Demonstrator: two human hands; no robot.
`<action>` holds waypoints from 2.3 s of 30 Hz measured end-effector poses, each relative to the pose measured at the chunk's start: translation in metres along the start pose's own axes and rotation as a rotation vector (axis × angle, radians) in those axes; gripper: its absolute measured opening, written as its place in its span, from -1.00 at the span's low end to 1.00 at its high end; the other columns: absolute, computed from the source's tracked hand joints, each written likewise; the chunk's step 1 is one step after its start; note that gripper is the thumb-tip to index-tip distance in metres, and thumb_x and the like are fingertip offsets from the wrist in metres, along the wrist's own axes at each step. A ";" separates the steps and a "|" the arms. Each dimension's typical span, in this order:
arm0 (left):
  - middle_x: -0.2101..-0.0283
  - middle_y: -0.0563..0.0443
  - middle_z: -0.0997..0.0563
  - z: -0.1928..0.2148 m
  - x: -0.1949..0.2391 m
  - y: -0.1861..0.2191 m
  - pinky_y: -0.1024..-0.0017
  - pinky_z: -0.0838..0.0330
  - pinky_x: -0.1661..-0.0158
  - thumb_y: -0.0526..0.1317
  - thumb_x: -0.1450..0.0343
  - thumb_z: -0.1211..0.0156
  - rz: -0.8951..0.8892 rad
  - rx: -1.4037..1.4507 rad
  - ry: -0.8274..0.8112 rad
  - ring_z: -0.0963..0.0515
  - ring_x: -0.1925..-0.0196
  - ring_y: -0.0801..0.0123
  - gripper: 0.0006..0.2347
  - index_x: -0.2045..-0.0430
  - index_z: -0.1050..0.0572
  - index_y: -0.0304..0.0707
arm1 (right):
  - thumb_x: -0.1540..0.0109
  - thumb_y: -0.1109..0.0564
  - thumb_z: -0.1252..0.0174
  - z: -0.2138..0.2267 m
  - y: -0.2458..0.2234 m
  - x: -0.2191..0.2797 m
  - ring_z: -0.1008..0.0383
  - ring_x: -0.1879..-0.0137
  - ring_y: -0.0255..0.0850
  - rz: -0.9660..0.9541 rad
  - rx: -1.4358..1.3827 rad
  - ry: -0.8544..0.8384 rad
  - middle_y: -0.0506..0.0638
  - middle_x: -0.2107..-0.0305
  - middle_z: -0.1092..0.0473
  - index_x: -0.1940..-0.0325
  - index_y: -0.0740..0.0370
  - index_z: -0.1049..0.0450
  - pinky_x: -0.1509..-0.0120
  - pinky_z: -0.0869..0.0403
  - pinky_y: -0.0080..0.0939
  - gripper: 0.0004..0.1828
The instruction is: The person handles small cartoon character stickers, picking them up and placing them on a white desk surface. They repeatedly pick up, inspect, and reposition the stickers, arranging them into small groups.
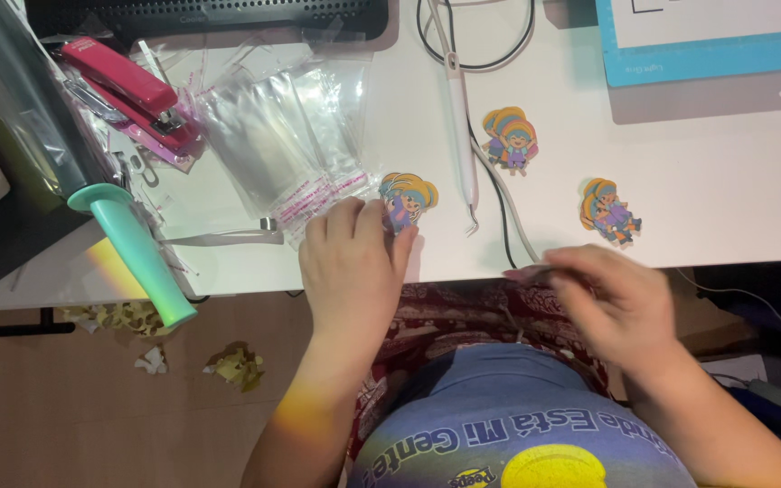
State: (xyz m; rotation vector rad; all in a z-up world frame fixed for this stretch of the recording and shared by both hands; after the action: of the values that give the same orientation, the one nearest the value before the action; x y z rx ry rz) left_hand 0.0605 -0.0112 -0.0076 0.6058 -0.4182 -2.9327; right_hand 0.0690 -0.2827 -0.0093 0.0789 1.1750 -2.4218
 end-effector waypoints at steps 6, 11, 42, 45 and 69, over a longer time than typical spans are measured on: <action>0.16 -0.07 -0.56 0.002 -0.005 0.002 0.05 -0.38 0.27 -0.11 -0.40 -0.34 -0.010 0.069 0.030 -0.46 0.25 -0.08 -0.78 0.23 -0.57 -0.25 | -0.44 0.45 0.02 0.061 0.038 -0.010 -0.58 0.11 -0.02 -0.300 -0.123 0.269 0.32 0.21 -0.50 -0.20 0.56 -0.42 0.00 -0.55 -0.16 -0.74; 0.16 -0.07 -0.54 -0.011 -0.007 0.003 0.04 -0.40 0.28 -0.01 -0.34 -0.42 0.020 0.016 -0.021 -0.49 0.21 -0.09 -0.65 0.12 -0.56 -0.21 | -0.36 0.36 -0.05 0.095 0.103 -0.004 -0.45 -0.10 -0.04 -0.234 0.411 0.268 0.16 0.03 -0.54 -0.24 0.32 -0.66 -0.28 -0.42 -0.13 -0.59; 0.24 0.02 -0.73 -0.014 -0.014 -0.039 0.51 -0.66 0.32 -0.16 -0.43 -0.14 0.717 1.152 -0.259 -0.69 0.25 0.45 -0.76 0.12 -0.62 -0.24 | -0.48 0.48 -0.36 0.082 0.087 0.001 -0.43 -0.29 0.27 0.228 0.503 0.390 0.52 -0.12 -0.47 -0.22 0.69 -0.66 -0.15 -0.59 0.11 -0.78; 0.22 -0.27 -0.73 -0.023 -0.010 -0.028 0.35 -0.73 0.37 -0.22 -0.43 -0.17 0.727 1.409 -0.220 -0.78 0.33 0.00 -0.79 0.18 -0.53 -0.40 | -0.57 0.35 -0.29 0.076 0.039 -0.004 -0.55 -0.20 0.32 0.331 0.482 0.410 0.47 -0.01 -0.58 -0.09 0.64 -0.65 -0.38 -0.43 0.19 -0.83; 0.20 -0.31 -0.65 -0.046 -0.015 -0.053 0.29 -0.65 0.41 -0.30 -0.38 -0.26 0.885 1.836 -0.153 -0.72 0.29 -0.03 -0.82 0.21 -0.49 -0.36 | -0.21 0.45 -0.05 -0.027 -0.023 -0.105 -0.51 0.12 -0.26 0.020 -0.264 -0.318 0.00 0.18 -0.50 0.37 0.10 -0.61 -0.09 -0.43 -0.32 -0.68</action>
State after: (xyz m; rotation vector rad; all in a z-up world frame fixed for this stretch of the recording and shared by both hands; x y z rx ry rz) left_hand 0.0901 0.0305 -0.0579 0.1008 -2.4579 -1.0761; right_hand 0.1499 -0.2117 0.0159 -0.3605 1.3180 -2.1384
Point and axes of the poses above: each hand's wrist, its own x-axis away from the middle knuckle, its own z-axis out of the back of the hand, y = z × x, the point moved 7 cm from there along -x, towards the middle knuckle
